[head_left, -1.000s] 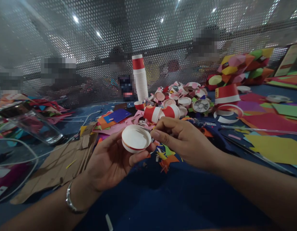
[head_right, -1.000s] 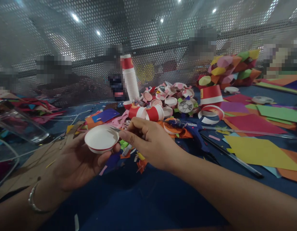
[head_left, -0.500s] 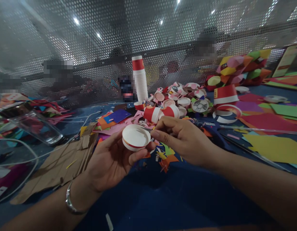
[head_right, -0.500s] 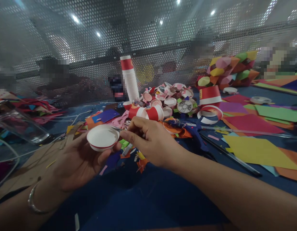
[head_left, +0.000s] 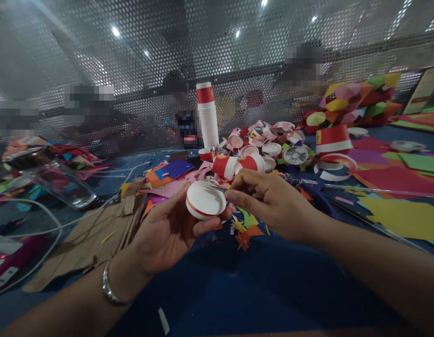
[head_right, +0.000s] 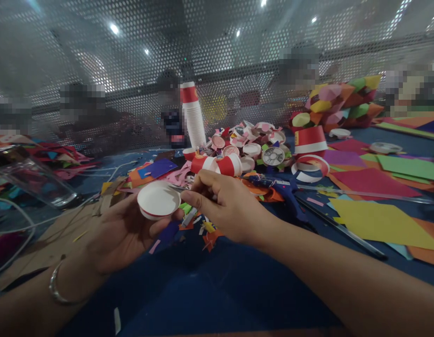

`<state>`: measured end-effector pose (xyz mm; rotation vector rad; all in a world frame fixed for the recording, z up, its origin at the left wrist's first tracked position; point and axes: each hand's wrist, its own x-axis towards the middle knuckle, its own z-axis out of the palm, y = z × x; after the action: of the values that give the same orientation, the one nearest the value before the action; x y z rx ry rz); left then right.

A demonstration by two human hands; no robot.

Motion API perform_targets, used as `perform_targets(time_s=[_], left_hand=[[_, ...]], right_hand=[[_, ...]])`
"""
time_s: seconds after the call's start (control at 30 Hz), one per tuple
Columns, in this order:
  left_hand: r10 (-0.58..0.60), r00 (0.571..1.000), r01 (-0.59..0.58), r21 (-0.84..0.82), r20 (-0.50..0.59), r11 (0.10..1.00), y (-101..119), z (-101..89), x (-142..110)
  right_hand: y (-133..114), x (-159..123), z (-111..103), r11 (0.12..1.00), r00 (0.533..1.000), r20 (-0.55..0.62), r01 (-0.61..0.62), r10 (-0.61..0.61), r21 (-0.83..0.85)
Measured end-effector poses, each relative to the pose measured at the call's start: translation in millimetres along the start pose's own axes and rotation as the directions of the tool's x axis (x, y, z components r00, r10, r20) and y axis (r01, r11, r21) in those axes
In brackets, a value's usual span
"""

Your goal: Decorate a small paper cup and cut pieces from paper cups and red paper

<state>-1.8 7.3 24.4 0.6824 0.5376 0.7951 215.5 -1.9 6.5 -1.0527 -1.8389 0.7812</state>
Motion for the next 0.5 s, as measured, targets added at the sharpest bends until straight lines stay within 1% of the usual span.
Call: perform_targets(time_s=[0.13,0.27,0.37,0.5], left_hand=[[-0.001,1.0,0.001,-0.006,-0.003,1.0,0.8,0.9,-1.0],[0.008,0.999,-0.007,-0.014,0.039,1.0,1.9,0.5,-1.5],[-0.016,0.997,0.016,-0.007,0.075,1.0,3.2,-1.0,-1.2],[-0.048,0.997,0.046,0.031,0.056,0.998,5.1,-1.0,-1.3]], right_hand=[[0.0,0.7,0.4,0.998,0.999,-0.029,0.032,-0.034,-0.05],[0.1,0.9,0.2,1.0,1.0,-0.01,0.003,-0.003,-0.008],[0.0,0.9,-0.1,1.0,1.0,0.009,-0.007,0.007,0.016],[0.0,1.1,-0.8,1.0,1.0,0.021,-0.001,0.0,0.006]])
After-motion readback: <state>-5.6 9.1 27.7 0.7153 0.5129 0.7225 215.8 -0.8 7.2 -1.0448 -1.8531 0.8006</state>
